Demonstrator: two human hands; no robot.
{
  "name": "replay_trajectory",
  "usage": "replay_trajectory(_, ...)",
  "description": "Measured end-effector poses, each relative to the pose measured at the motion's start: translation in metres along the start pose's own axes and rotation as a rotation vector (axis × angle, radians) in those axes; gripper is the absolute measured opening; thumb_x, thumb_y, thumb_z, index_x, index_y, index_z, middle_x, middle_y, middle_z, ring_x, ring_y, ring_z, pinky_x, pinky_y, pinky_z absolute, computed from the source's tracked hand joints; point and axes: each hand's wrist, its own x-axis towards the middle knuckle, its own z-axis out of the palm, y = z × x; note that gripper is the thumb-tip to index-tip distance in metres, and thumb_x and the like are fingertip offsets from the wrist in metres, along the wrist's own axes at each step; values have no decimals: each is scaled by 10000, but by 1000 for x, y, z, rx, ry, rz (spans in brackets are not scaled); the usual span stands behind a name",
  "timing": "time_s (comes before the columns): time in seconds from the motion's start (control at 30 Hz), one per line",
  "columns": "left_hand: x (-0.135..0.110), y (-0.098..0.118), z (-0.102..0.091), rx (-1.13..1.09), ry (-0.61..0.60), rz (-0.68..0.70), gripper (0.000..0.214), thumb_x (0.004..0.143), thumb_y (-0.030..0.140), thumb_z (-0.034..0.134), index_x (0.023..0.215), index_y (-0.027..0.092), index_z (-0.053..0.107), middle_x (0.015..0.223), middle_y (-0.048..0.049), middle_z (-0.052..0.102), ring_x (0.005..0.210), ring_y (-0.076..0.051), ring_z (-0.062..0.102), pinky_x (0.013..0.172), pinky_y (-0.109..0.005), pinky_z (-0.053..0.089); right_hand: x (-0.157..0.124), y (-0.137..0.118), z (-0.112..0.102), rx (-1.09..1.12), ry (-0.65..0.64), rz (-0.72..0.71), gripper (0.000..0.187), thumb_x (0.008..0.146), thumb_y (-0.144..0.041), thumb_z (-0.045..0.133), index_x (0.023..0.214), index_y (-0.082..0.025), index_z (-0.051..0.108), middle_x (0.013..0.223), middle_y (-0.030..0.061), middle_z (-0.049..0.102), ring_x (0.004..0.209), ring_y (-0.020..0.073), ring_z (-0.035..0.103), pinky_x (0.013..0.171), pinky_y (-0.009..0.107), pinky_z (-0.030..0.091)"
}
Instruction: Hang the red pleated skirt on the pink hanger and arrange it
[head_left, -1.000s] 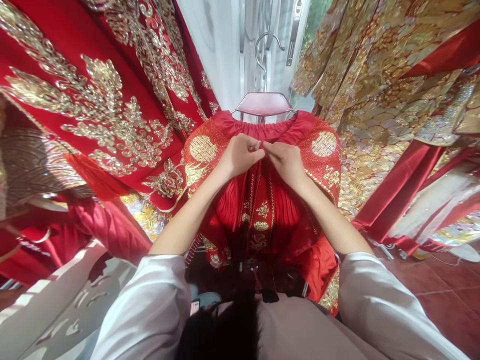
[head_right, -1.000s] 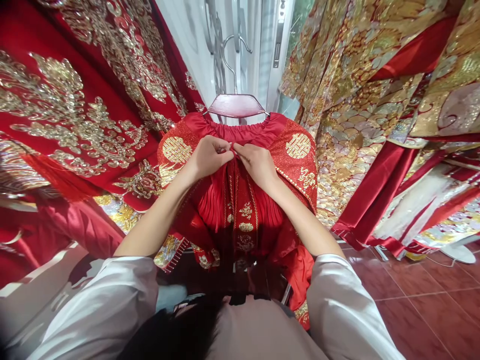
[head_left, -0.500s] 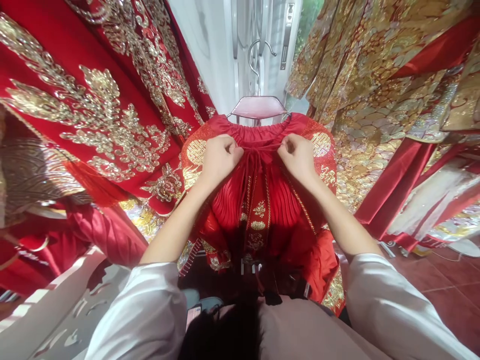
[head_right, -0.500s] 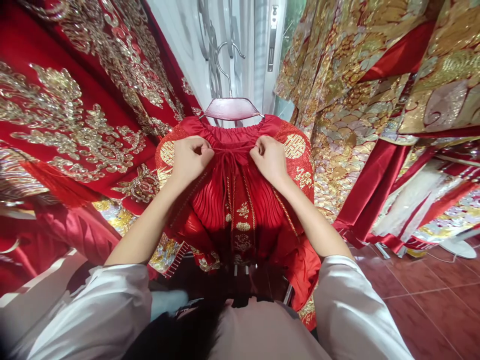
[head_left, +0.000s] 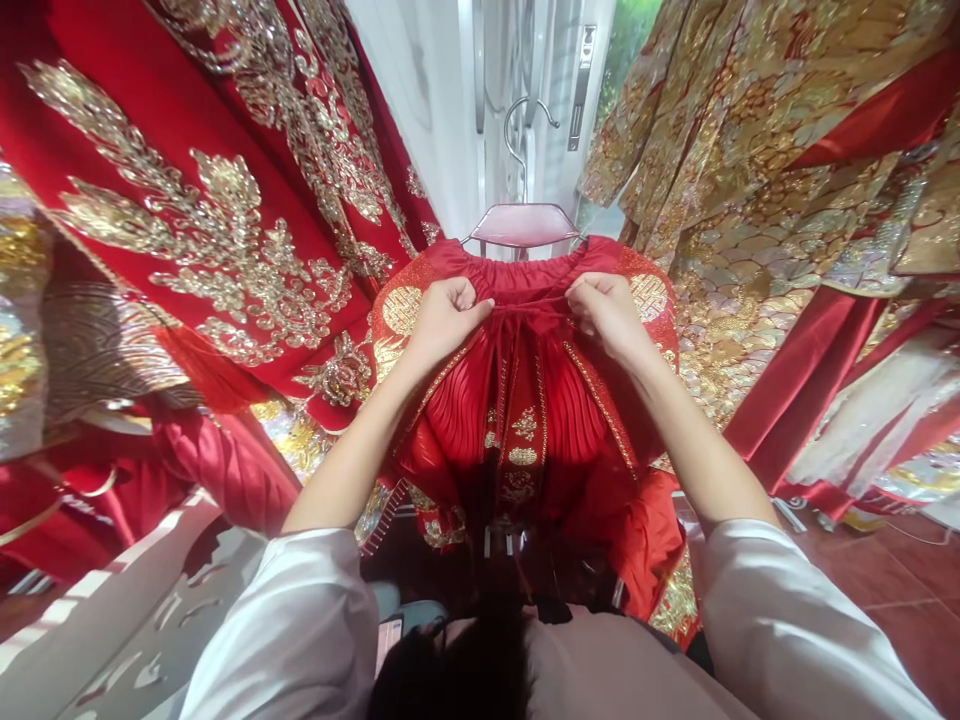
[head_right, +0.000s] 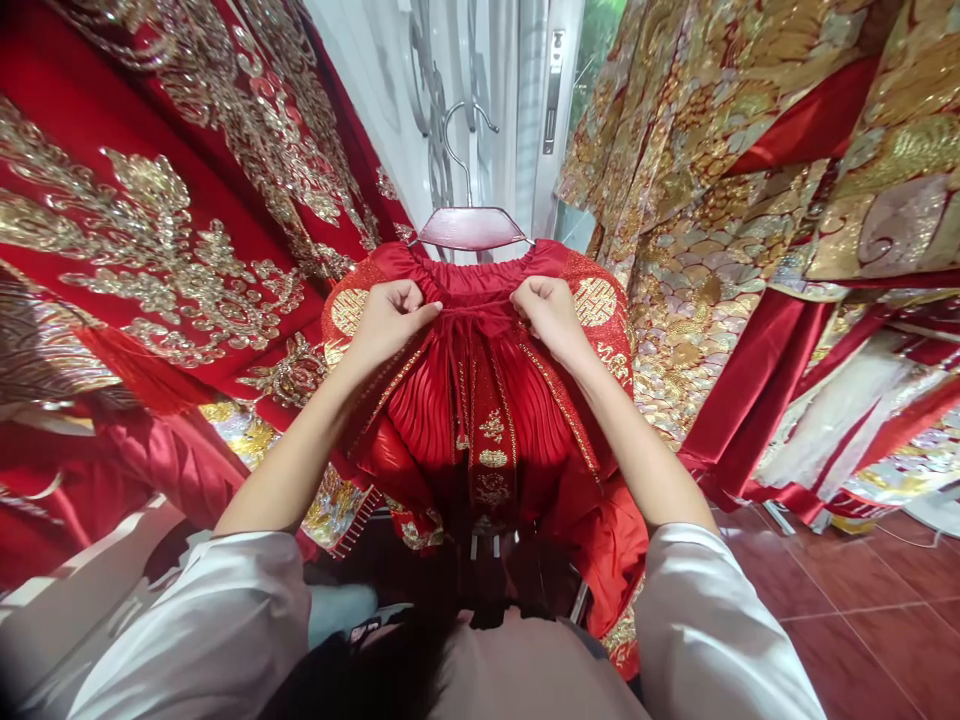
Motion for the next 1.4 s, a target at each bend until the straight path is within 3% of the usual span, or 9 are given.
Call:
replay_trajectory(0.17,1,-1,-7,-50,-52,47,296,693,238,625,593,192,350,516,61,360,470,-69,293,472,-210,217,5,4,-8,-299,46,-174,376,709,-237,672,502,-176,364,477,-59,340,469,47,280,486,224,212)
replay_trajectory(0.33,-1,-1,-9,203,-39,73,267,706,209,612,583,182,377,553,43,402,515,-82,335,521,-228,260,8,9,-14,-479,76,-186,364,685,-291,710,503,-166,421,472,-46,413,473,54,316,501,226,244)
replay_trajectory(0.77,-9,5,-18,324,-107,111,269,754,270,591,575,177,414,546,38,449,506,-86,384,518,-239,309,3,13,-26,-437,71,-261,344,693,-286,704,487,-161,458,461,-42,429,453,59,342,476,221,275)
replay_trajectory(0.87,-3,11,-37,360,-24,239,173,795,348,573,746,184,552,730,-2,611,641,-124,532,607,-269,420,1,14,-44,-424,180,-384,186,756,-327,649,666,-167,618,643,17,616,550,107,508,535,245,391)
replay_trajectory(0.97,19,12,-60,439,34,344,300,808,435,572,1016,218,586,1043,-39,644,926,-182,582,784,-324,463,5,15,-78,-536,335,-499,264,789,-424,616,941,-216,675,999,70,681,825,186,617,702,319,480)
replay_trajectory(1.03,38,6,-68,502,-106,310,382,808,489,563,1056,199,583,1045,-56,640,952,-210,577,811,-350,457,12,19,-100,-654,290,-505,373,756,-520,632,991,-233,669,1060,71,670,953,232,606,790,365,480)
replay_trajectory(1.13,57,-9,-67,499,-284,187,407,831,551,494,794,157,588,726,-37,591,705,-181,559,695,-334,452,24,31,-121,-664,112,-416,497,772,-672,518,824,-200,662,842,63,672,885,239,613,782,373,478)
replay_trajectory(1.3,63,-31,-62,174,-34,25,514,811,616,493,540,188,406,501,12,368,493,-119,413,543,-292,401,41,54,-125,-335,176,-212,659,647,-851,450,494,-211,417,510,30,485,556,168,512,549,326,441)
replay_trajectory(1.4,62,-41,-71,-32,-110,-174,517,796,660,484,596,184,511,525,-15,464,511,-145,500,554,-310,452,45,61,-125,-165,93,-74,655,554,-869,521,543,-215,485,541,42,555,580,194,561,549,343,464)
